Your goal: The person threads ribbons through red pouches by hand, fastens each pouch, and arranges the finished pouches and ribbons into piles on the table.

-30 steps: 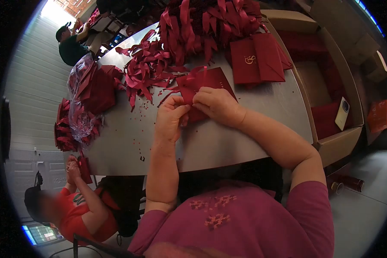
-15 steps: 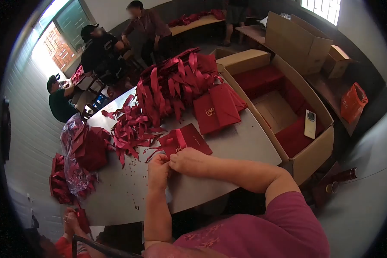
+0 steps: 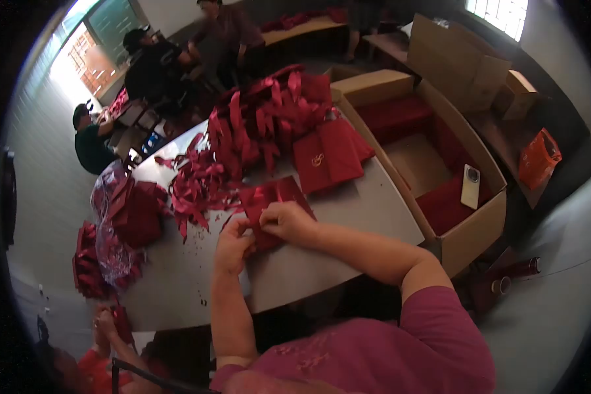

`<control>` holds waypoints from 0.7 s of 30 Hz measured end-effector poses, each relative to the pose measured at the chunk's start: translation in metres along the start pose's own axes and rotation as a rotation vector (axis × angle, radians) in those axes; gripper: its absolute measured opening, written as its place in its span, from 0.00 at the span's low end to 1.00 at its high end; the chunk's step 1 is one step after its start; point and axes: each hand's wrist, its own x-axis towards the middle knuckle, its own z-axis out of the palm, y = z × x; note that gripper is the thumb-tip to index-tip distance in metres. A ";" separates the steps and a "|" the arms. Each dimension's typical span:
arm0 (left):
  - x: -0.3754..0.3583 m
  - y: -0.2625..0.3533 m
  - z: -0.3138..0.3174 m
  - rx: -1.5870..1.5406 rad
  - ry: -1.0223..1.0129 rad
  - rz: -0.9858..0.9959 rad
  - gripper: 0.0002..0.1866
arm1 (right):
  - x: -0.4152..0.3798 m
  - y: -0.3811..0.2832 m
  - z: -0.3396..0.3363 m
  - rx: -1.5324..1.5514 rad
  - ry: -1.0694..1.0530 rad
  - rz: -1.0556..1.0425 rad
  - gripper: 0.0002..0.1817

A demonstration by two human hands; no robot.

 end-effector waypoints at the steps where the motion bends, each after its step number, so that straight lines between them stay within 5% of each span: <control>1: 0.003 -0.003 -0.003 0.036 -0.036 0.007 0.17 | 0.000 0.002 -0.001 -0.016 -0.023 0.008 0.04; 7: 0.001 0.003 -0.003 0.105 -0.111 0.003 0.13 | 0.003 -0.009 -0.010 0.003 -0.061 0.031 0.03; 11: 0.005 -0.004 -0.004 0.220 -0.067 0.018 0.07 | 0.011 -0.018 -0.020 -0.083 0.187 0.021 0.06; 13: 0.002 0.001 -0.002 0.279 -0.088 0.056 0.06 | 0.017 -0.010 -0.023 -0.444 0.386 -0.074 0.07; 17: -0.006 0.011 0.007 0.403 -0.150 0.170 0.06 | 0.022 -0.008 -0.015 -0.702 0.191 0.223 0.11; 21: -0.009 0.012 0.006 0.449 -0.203 0.173 0.05 | 0.019 0.008 -0.016 -0.765 0.113 0.188 0.11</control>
